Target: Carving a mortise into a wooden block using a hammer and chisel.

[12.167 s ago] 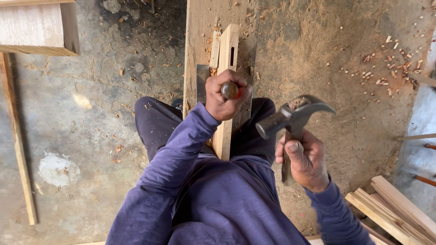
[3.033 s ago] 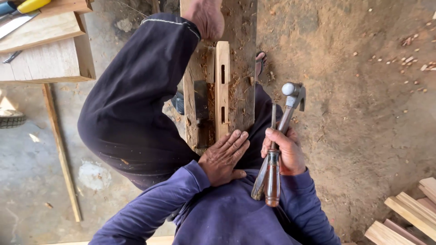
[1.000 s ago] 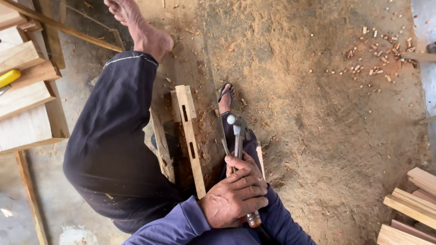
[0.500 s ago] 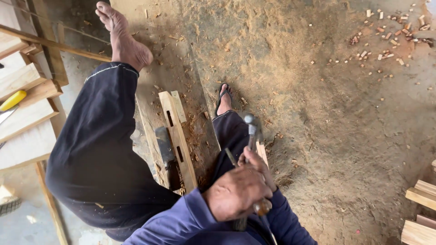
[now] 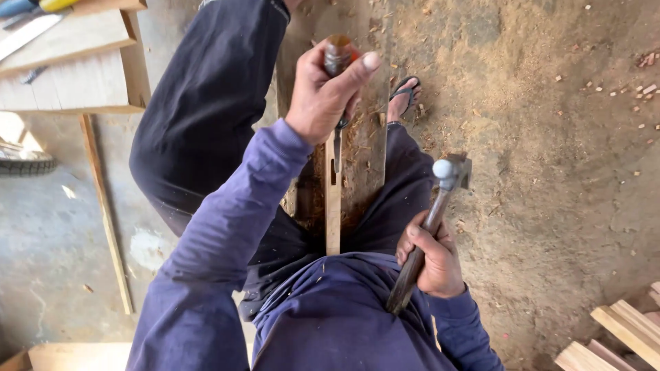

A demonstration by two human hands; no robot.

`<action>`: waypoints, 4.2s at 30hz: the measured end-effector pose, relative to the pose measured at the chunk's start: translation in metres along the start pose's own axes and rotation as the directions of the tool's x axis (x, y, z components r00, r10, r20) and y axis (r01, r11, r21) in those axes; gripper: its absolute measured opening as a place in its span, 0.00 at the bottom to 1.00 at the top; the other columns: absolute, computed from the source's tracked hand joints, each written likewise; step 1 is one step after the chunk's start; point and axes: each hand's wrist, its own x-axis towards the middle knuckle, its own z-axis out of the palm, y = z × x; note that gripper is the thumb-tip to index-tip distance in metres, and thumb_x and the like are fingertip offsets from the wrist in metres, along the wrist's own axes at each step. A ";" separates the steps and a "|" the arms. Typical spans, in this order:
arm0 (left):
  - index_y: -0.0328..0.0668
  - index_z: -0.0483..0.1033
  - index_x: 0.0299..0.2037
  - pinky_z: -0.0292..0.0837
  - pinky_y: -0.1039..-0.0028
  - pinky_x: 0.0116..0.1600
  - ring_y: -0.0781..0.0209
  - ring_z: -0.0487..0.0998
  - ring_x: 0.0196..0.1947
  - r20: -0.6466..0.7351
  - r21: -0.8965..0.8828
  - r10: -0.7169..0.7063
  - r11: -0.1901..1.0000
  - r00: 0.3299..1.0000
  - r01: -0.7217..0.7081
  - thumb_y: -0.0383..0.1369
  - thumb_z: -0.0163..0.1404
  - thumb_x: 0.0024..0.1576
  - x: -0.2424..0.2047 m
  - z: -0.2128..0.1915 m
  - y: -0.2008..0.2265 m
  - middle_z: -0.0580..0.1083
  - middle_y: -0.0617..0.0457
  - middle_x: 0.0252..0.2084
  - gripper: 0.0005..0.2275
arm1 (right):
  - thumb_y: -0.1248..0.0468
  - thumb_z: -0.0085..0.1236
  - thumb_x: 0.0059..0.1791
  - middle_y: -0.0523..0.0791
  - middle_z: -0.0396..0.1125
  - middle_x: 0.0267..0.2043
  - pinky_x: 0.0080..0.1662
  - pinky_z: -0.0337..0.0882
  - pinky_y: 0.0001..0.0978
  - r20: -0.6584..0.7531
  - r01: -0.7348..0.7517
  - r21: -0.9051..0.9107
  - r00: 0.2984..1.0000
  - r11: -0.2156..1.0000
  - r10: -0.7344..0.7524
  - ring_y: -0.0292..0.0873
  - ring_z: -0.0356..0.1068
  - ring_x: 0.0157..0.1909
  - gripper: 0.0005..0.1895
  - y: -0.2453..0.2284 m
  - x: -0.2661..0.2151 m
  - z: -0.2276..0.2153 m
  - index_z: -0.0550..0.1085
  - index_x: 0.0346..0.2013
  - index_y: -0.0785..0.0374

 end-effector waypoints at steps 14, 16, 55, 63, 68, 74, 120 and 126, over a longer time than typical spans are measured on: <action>0.42 0.73 0.37 0.67 0.78 0.24 0.73 0.69 0.19 -0.006 -0.019 -0.065 0.998 0.998 0.065 0.39 0.60 0.62 0.004 -0.017 -0.041 0.69 0.61 0.23 0.12 | 0.60 0.63 0.50 0.40 0.65 0.24 0.23 0.73 0.28 0.227 0.330 -0.825 0.937 0.460 -0.265 0.33 0.65 0.20 0.13 -0.071 0.062 0.024 0.69 0.42 0.62; 0.42 0.73 0.36 0.69 0.77 0.26 0.73 0.69 0.21 -0.005 0.049 -0.010 0.999 1.000 0.010 0.39 0.60 0.63 0.004 -0.012 -0.053 0.70 0.61 0.24 0.12 | 0.58 0.63 0.51 0.39 0.65 0.24 0.24 0.72 0.27 0.288 0.361 -0.850 0.928 0.384 -0.236 0.32 0.65 0.20 0.14 -0.092 0.076 0.029 0.69 0.42 0.62; 0.44 0.73 0.30 0.70 0.71 0.33 0.67 0.75 0.29 0.105 0.170 0.059 0.983 0.993 -0.076 0.33 0.64 0.56 -0.059 0.006 -0.025 0.73 0.57 0.29 0.11 | 0.70 0.58 0.46 0.40 0.64 0.23 0.24 0.66 0.26 0.164 0.125 -0.893 0.985 0.432 0.054 0.32 0.63 0.20 0.13 -0.133 0.076 0.073 0.67 0.42 0.65; 0.41 0.75 0.37 0.79 0.71 0.44 0.67 0.78 0.36 0.253 0.042 0.183 0.979 0.950 -0.199 0.28 0.62 0.61 -0.018 0.009 -0.024 0.76 0.59 0.37 0.07 | 0.69 0.59 0.47 0.41 0.63 0.26 0.24 0.65 0.26 0.208 0.176 -0.898 0.977 0.404 0.037 0.31 0.62 0.22 0.13 -0.141 0.081 0.079 0.66 0.44 0.67; 0.42 0.70 0.32 0.66 0.74 0.34 0.72 0.67 0.28 0.029 0.056 0.053 0.997 0.998 -0.055 0.28 0.65 0.57 -0.016 0.001 -0.033 0.66 0.61 0.28 0.12 | 0.69 0.59 0.46 0.39 0.63 0.27 0.25 0.67 0.26 0.245 0.200 -0.899 0.967 0.390 0.071 0.30 0.63 0.23 0.13 -0.147 0.096 0.091 0.66 0.42 0.64; 0.42 0.70 0.32 0.67 0.75 0.34 0.72 0.67 0.28 -0.088 -0.010 0.067 0.998 0.994 -0.069 0.30 0.64 0.59 -0.020 0.006 -0.038 0.66 0.62 0.29 0.12 | 0.68 0.60 0.48 0.39 0.57 0.27 0.24 0.63 0.26 0.486 0.485 -0.873 0.873 0.048 0.026 0.31 0.57 0.22 0.11 -0.174 0.119 0.102 0.65 0.37 0.63; 0.42 0.73 0.29 0.68 0.74 0.28 0.66 0.77 0.24 0.443 0.091 0.096 0.984 0.891 -0.152 0.29 0.62 0.55 -0.102 0.011 0.005 0.73 0.57 0.24 0.09 | 0.68 0.60 0.44 0.39 0.59 0.20 0.21 0.61 0.26 0.122 -0.030 -0.869 0.954 0.494 0.273 0.32 0.59 0.17 0.12 -0.115 0.102 0.067 0.65 0.37 0.60; 0.39 0.73 0.35 0.72 0.74 0.28 0.66 0.76 0.24 0.151 0.073 0.599 0.787 0.786 -0.613 0.26 0.59 0.57 -0.088 0.004 0.062 0.75 0.53 0.28 0.06 | 0.67 0.62 0.49 0.39 0.63 0.29 0.29 0.70 0.27 0.240 0.230 -0.667 0.967 0.708 -0.088 0.31 0.64 0.26 0.11 0.018 0.128 -0.033 0.67 0.39 0.62</action>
